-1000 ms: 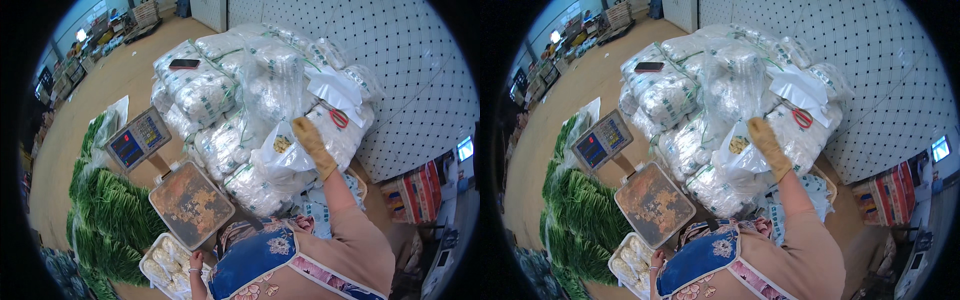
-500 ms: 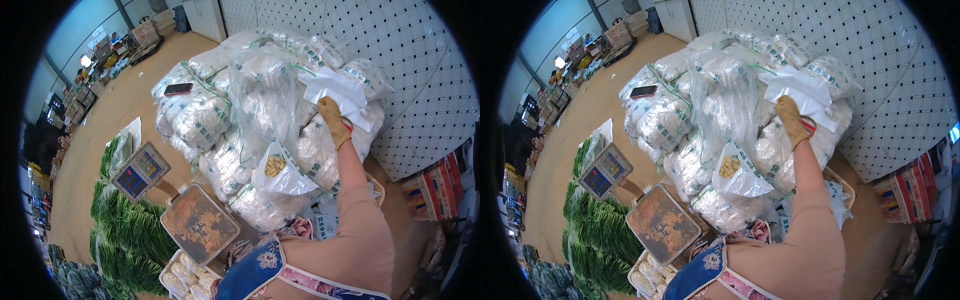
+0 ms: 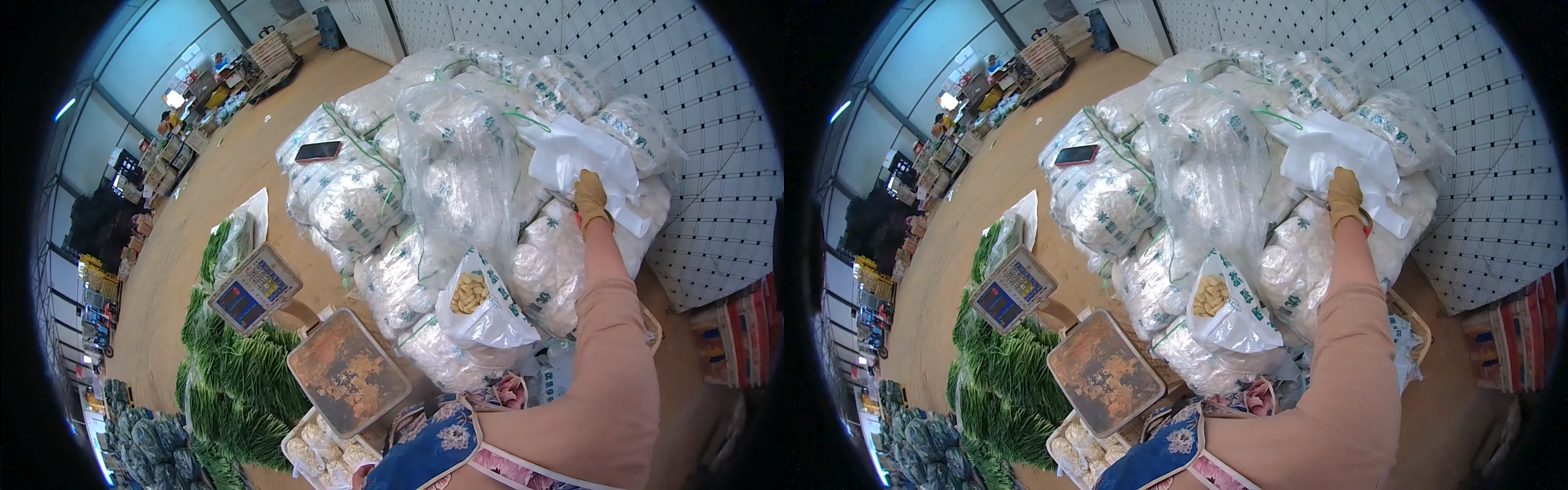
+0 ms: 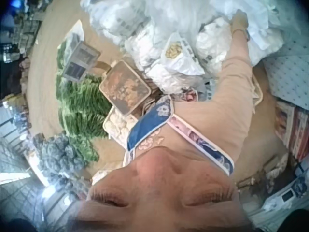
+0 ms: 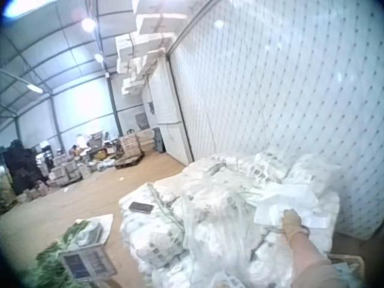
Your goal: The person repeatedly scoops garlic cloves from a large sack into a plastic bag, places the bag on a digital scale, adjusts the quantity, ties the bag, and sets it aside. This cycle is repeated multiple times.
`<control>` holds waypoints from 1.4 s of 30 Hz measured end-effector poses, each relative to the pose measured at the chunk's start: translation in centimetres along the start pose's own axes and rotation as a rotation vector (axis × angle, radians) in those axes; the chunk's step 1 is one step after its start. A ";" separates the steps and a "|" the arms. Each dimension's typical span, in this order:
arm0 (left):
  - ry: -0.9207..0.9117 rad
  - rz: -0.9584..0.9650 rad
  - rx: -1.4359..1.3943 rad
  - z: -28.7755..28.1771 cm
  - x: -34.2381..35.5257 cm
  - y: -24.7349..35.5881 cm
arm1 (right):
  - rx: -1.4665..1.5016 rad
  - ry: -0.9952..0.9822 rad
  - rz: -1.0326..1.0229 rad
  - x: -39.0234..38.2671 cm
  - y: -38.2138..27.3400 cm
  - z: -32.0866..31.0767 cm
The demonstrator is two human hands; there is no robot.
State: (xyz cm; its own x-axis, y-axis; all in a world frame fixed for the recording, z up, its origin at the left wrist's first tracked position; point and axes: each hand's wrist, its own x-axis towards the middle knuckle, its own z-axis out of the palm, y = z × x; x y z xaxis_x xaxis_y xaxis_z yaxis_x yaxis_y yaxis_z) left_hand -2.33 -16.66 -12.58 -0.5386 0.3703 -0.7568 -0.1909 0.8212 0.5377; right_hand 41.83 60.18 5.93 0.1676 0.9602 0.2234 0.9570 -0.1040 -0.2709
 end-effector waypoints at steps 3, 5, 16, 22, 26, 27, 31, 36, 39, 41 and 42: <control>-0.012 -0.002 -0.061 -2.1 0.1 -0.1 | 0.113 0.109 -0.133 1.2 1.2 -0.6; -0.011 0.044 -0.096 -4.1 0.5 -0.5 | 0.371 0.096 -0.141 1.8 1.2 -2.3; -0.155 0.711 0.093 7.4 -7.4 36.8 | 1.297 0.003 -0.376 -7.9 -5.5 -10.4; -0.885 0.949 0.056 19.0 -10.5 48.9 | 0.733 0.052 -0.933 -15.5 -8.5 -11.0; -0.874 0.591 -0.216 25.5 -10.6 51.9 | 0.629 0.043 -1.089 -19.0 -10.0 -10.4; -0.827 0.526 -0.267 26.1 -10.5 52.3 | 0.594 -0.005 -1.087 -19.7 -10.3 -10.7; -0.514 0.819 -0.256 26.2 -9.1 52.1 | 0.353 -0.007 -0.879 -19.1 -9.8 -8.6; -0.428 1.023 -0.261 23.7 -11.7 51.1 | 0.081 0.097 -0.767 -13.8 -8.6 -1.7; -0.458 0.864 -0.447 19.5 -11.9 50.9 | -0.114 0.193 -0.719 -10.5 -6.8 -2.9; -0.419 0.868 -0.586 15.9 -11.1 49.8 | -0.120 0.332 -0.612 -9.6 -6.4 -3.8; -0.346 0.887 -0.595 13.6 -11.7 49.1 | -0.093 0.447 -0.567 -10.2 -7.1 -5.1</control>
State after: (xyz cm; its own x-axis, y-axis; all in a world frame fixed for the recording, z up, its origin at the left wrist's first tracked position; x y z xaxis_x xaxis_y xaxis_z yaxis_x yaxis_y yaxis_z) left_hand 5.73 25.27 17.60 -0.4394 0.8978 -0.0303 -0.2648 -0.0973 0.9594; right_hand 34.51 49.77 10.36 -0.2986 0.6770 0.6726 0.9382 0.3376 0.0768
